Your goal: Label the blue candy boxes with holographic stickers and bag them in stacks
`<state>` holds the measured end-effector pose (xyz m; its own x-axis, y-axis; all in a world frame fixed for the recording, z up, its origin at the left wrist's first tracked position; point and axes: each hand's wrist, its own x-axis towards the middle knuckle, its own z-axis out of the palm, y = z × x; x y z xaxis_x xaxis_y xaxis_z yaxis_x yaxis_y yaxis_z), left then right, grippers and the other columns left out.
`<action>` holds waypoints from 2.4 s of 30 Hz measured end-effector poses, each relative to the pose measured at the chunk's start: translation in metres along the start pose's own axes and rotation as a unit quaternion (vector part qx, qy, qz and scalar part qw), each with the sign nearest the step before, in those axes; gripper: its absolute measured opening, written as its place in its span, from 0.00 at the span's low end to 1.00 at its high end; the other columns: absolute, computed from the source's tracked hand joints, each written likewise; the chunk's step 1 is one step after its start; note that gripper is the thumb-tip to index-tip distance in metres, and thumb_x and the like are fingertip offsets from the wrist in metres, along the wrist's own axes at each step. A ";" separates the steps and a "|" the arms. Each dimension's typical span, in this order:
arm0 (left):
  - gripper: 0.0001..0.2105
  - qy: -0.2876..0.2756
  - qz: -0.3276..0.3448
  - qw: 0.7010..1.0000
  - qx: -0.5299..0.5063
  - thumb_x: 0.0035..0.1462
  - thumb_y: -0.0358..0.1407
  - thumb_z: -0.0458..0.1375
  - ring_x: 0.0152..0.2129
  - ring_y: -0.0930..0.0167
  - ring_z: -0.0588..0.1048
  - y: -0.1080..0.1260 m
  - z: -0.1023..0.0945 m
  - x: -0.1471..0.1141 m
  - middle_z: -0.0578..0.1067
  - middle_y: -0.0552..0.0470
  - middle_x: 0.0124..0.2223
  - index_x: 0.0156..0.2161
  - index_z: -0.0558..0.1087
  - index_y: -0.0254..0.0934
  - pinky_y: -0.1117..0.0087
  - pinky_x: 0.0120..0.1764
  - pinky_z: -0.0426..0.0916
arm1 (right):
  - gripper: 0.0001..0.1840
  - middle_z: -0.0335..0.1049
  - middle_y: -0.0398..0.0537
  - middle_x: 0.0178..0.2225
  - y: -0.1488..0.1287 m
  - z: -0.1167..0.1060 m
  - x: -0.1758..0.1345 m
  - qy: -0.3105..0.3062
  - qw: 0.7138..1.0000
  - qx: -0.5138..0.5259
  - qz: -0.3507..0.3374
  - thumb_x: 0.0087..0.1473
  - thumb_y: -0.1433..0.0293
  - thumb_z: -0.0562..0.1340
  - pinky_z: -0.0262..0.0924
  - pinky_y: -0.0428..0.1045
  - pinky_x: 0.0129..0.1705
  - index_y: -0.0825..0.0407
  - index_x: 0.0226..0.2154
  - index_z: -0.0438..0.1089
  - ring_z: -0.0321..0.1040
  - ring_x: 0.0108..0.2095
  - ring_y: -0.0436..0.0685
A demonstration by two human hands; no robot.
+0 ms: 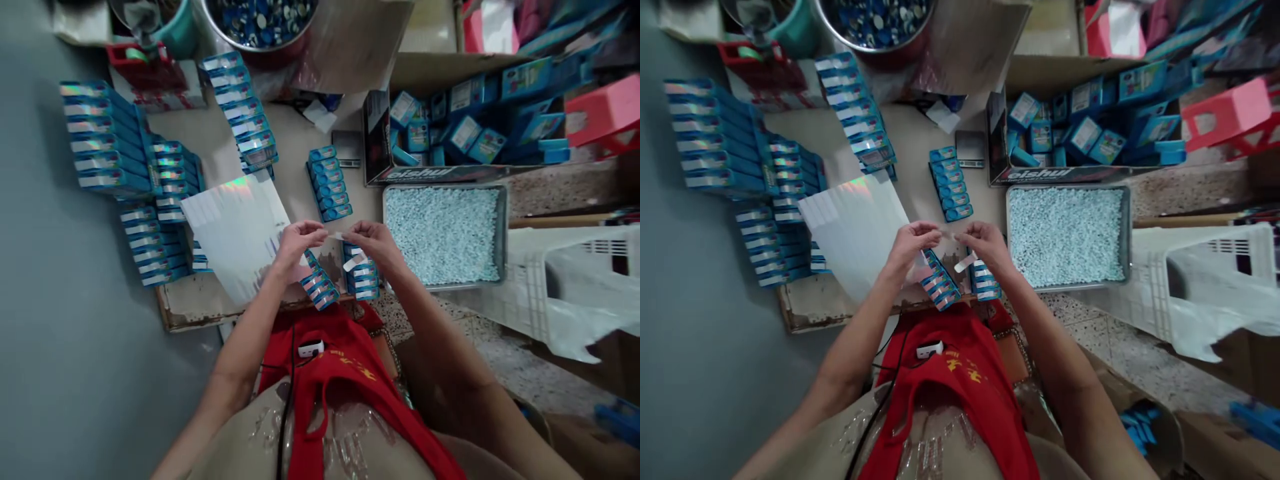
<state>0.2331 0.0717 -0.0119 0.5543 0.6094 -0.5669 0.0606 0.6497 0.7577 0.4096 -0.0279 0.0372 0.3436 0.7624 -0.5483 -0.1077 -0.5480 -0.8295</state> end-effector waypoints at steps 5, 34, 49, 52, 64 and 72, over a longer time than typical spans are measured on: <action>0.21 0.005 -0.048 0.999 0.021 0.38 0.45 0.78 0.27 0.72 0.77 -0.010 0.034 0.013 0.80 0.51 0.29 0.34 0.78 0.34 0.68 0.36 0.75 | 0.24 0.68 0.41 0.21 0.019 -0.039 0.001 0.028 0.998 0.012 0.046 0.38 0.49 0.76 0.48 0.47 0.23 0.49 0.25 0.71 0.56 0.20 0.49; 0.05 0.137 -0.084 0.983 0.089 0.50 0.32 0.70 0.25 0.72 0.77 -0.077 0.072 0.037 0.79 0.52 0.28 0.33 0.80 0.35 0.72 0.32 0.72 | 0.11 0.74 0.46 0.26 0.069 -0.063 0.038 0.108 0.920 -0.370 0.071 0.58 0.60 0.64 0.49 0.51 0.32 0.48 0.30 0.77 0.67 0.29 0.57; 0.16 0.210 -0.149 0.964 -0.063 0.47 0.31 0.74 0.30 0.72 0.78 -0.102 0.089 0.051 0.78 0.54 0.33 0.40 0.76 0.35 0.71 0.37 0.75 | 0.25 0.75 0.48 0.30 0.088 -0.072 0.038 0.221 0.904 -0.345 0.122 0.50 0.46 0.70 0.54 0.51 0.34 0.49 0.32 0.70 0.67 0.30 0.58; 0.20 0.277 -0.188 0.940 -0.066 0.48 0.30 0.74 0.28 0.73 0.77 -0.109 0.094 0.057 0.76 0.53 0.36 0.44 0.72 0.36 0.70 0.34 0.75 | 0.27 0.72 0.46 0.27 0.085 -0.075 0.034 0.199 0.919 -0.322 0.110 0.50 0.42 0.68 0.55 0.51 0.34 0.49 0.27 0.68 0.65 0.29 0.57; 0.30 0.007 -0.052 0.998 -0.025 0.55 0.62 0.65 0.30 0.69 0.76 -0.061 0.077 0.002 0.81 0.46 0.39 0.47 0.80 0.35 0.69 0.31 0.74 | 0.27 0.64 0.41 0.27 0.040 -0.042 0.027 0.184 0.981 -0.055 -0.005 0.53 0.40 0.64 0.61 0.49 0.30 0.46 0.31 0.63 0.61 0.28 0.53; 0.18 0.134 -0.006 0.991 -0.011 0.48 0.49 0.72 0.22 0.75 0.70 -0.052 0.059 0.015 0.74 0.56 0.28 0.31 0.75 0.37 0.73 0.27 0.67 | 0.29 0.69 0.38 0.25 0.038 -0.035 0.041 0.091 0.993 -0.064 0.027 0.44 0.51 0.74 0.61 0.50 0.31 0.47 0.41 0.67 0.68 0.27 0.55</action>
<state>0.2867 0.0202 -0.0408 0.3129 0.6987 -0.6434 0.0467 0.6652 0.7452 0.4523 -0.0295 -0.0128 0.5050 0.6623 -0.5534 -0.0145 -0.6345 -0.7727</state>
